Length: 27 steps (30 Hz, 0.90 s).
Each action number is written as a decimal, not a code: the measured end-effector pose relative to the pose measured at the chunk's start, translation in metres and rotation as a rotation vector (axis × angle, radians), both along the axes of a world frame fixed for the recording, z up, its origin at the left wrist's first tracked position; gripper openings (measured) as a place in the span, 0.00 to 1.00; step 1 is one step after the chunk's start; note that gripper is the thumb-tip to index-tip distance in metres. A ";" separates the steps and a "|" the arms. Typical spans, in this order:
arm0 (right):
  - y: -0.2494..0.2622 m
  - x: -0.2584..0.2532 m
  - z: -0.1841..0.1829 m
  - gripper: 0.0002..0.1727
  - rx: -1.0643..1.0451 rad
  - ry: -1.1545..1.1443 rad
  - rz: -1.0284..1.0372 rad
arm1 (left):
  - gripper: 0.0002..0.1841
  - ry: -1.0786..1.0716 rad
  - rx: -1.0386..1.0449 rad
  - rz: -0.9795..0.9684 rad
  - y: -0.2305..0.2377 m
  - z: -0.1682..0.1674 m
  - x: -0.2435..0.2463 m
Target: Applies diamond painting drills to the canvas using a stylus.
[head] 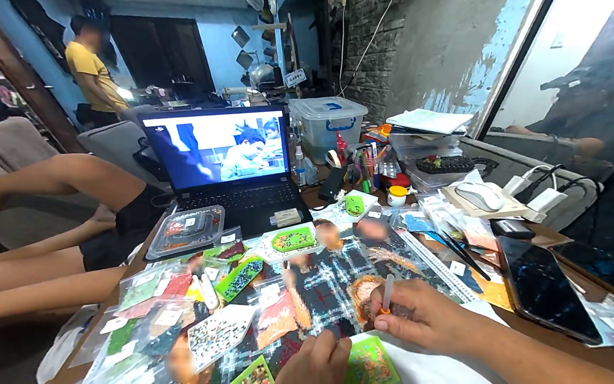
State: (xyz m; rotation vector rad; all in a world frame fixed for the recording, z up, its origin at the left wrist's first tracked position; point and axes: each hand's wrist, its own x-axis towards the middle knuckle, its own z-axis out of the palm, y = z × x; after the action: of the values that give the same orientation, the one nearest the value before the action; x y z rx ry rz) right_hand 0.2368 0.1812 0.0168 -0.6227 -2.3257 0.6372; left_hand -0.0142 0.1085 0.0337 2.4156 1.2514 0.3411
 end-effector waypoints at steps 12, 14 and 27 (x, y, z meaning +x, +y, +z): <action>0.001 0.000 -0.001 0.17 -0.005 0.005 0.013 | 0.27 -0.005 -0.010 0.000 0.000 0.000 0.000; 0.001 0.000 -0.001 0.17 -0.007 0.006 0.014 | 0.27 -0.003 -0.007 -0.005 0.000 0.000 -0.001; 0.000 0.000 -0.001 0.17 -0.005 0.005 0.018 | 0.27 0.001 -0.006 -0.004 0.000 0.000 0.000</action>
State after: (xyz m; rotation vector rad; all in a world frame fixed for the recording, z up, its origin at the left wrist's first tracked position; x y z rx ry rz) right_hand 0.2371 0.1815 0.0162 -0.6021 -2.3280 0.6522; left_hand -0.0145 0.1086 0.0341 2.4134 1.2455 0.3344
